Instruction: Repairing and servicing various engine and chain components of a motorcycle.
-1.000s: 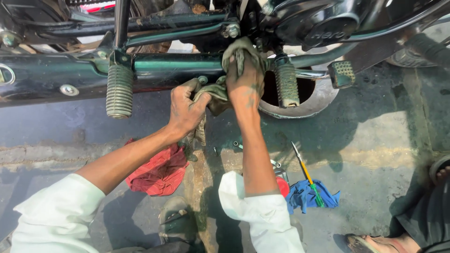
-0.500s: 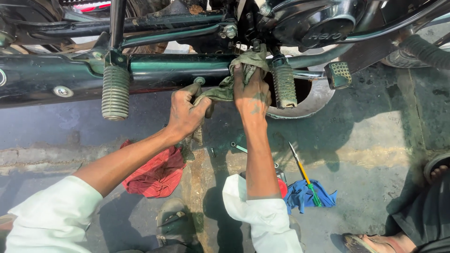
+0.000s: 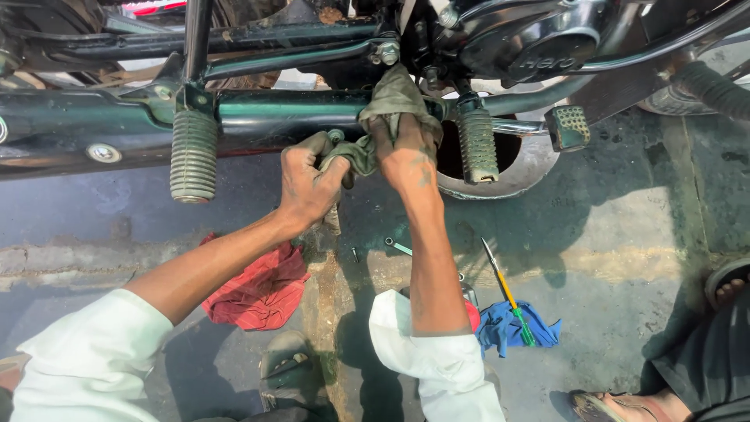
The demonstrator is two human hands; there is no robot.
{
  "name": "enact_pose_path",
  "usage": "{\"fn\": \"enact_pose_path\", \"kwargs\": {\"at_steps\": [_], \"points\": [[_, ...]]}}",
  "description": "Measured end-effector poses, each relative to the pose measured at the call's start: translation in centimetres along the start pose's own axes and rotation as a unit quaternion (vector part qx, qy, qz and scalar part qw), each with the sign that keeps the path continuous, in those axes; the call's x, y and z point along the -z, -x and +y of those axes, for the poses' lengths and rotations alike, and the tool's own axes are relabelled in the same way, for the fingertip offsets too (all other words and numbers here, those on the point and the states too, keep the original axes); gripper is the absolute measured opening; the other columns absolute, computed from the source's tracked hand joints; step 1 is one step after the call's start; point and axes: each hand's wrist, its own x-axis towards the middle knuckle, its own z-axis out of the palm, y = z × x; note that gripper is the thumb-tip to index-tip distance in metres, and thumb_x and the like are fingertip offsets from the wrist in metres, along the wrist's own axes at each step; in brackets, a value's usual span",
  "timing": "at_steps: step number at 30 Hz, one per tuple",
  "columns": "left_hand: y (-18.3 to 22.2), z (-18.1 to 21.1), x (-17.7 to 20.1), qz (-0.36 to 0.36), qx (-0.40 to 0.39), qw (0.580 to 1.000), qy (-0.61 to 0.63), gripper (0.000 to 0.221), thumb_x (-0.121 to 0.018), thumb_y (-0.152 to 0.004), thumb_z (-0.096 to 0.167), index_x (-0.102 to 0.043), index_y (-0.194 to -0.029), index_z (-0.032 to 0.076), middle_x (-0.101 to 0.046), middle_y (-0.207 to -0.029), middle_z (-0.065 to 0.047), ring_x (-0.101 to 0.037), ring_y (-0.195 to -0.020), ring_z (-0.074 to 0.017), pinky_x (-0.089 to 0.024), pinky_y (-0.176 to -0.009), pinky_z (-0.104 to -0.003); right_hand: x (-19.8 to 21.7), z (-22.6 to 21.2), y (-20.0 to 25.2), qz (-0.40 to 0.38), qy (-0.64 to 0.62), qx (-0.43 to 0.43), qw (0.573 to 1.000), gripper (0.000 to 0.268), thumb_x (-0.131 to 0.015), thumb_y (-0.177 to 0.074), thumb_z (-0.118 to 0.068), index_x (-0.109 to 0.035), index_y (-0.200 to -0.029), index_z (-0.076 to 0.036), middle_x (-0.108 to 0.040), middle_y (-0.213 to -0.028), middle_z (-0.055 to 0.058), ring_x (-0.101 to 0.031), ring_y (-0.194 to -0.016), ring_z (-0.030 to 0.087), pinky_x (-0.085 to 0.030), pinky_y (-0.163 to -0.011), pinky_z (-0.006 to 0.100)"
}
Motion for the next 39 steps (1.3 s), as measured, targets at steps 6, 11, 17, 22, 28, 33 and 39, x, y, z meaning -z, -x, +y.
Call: {"fn": "enact_pose_path", "kwargs": {"at_steps": [6, 11, 17, 22, 28, 33, 39], "points": [[0.2, 0.1, 0.5, 0.027, -0.046, 0.998, -0.028, 0.033, -0.064, -0.087, 0.014, -0.043, -0.067, -0.001, -0.039, -0.061, -0.006, -0.035, -0.061, -0.0114, -0.034, -0.053, -0.036, 3.8, -5.3, 0.8, 0.102, -0.277, 0.174, 0.939, 0.032, -0.075, -0.103, -0.035, -0.069, -0.114, -0.005, -0.072, -0.114, 0.019, -0.069, -0.111, 0.025, -0.054, -0.104, 0.041], [0.1, -0.2, 0.9, 0.028, -0.061, 0.997, -0.025, 0.038, -0.065, -0.087, 0.013, -0.038, -0.063, 0.001, -0.036, -0.060, -0.003, -0.033, -0.059, -0.0102, -0.030, -0.051, -0.034, 2.7, -4.3, -2.3, -0.016, -0.537, -0.190, 0.822, 0.052, -0.079, -0.096, -0.030, -0.061, -0.126, 0.009, -0.063, -0.092, 0.025, -0.048, -0.066, 0.035, -0.035, -0.055, 0.057], [-0.2, -0.6, 0.9, 0.026, -0.045, 0.998, -0.023, 0.035, -0.063, -0.085, 0.013, -0.038, -0.064, 0.001, -0.036, -0.059, -0.003, -0.032, -0.060, -0.0092, -0.030, -0.050, -0.034, -0.9, -2.0, -2.0, 0.107, 0.003, 0.076, 0.991, 0.054, -0.065, -0.100, -0.046, -0.061, -0.114, 0.006, -0.071, -0.097, 0.031, -0.071, -0.087, 0.049, -0.058, -0.080, 0.055], [-0.2, 0.4, -0.5, 0.020, -0.042, 0.999, -0.023, 0.033, -0.063, -0.087, 0.011, -0.040, -0.067, -0.001, -0.037, -0.060, -0.005, -0.033, -0.061, -0.0098, -0.032, -0.053, -0.035, 1.6, -5.0, -0.1, -0.065, 0.096, -0.094, 0.989, 0.054, -0.043, -0.110, -0.051, -0.062, -0.124, -0.002, -0.070, -0.110, 0.032, -0.068, -0.107, 0.051, -0.053, -0.095, 0.058], [0.2, 1.6, -0.4, 0.026, -0.068, 0.997, -0.028, 0.029, -0.064, -0.087, 0.010, -0.046, -0.068, -0.001, -0.042, -0.060, -0.004, -0.037, -0.061, -0.0092, -0.035, -0.053, -0.033, -1.3, -0.7, 0.8, 0.112, -0.156, 0.050, 0.980, 0.067, -0.054, -0.102, -0.054, -0.054, -0.138, 0.002, -0.064, -0.128, 0.035, -0.058, -0.120, 0.054, -0.046, -0.102, 0.055], [0.7, 0.8, 1.1, 0.031, -0.048, 0.998, -0.028, 0.029, -0.064, -0.086, 0.009, -0.046, -0.066, -0.001, -0.046, -0.058, -0.004, -0.041, -0.057, -0.0075, -0.037, -0.050, -0.032, -1.0, 0.4, 0.0, 0.050, -0.135, -0.066, 0.987, 0.086, -0.066, -0.095, -0.065, -0.048, -0.137, 0.007, -0.058, -0.131, 0.038, -0.056, -0.122, 0.054, -0.045, -0.104, 0.052], [-0.1, 0.8, 1.0, 0.001, -0.023, 1.000, 0.002, 0.027, -0.062, -0.087, 0.008, -0.047, -0.066, 0.000, -0.055, -0.057, -0.004, -0.051, -0.055, -0.0068, -0.042, -0.050, -0.030, 1.6, -2.2, -0.4, -0.049, -0.027, -0.151, 0.987, 0.080, -0.052, -0.092, -0.069, -0.056, -0.143, -0.007, -0.066, -0.122, 0.034, -0.060, -0.118, 0.052, -0.044, -0.105, 0.054]]}}
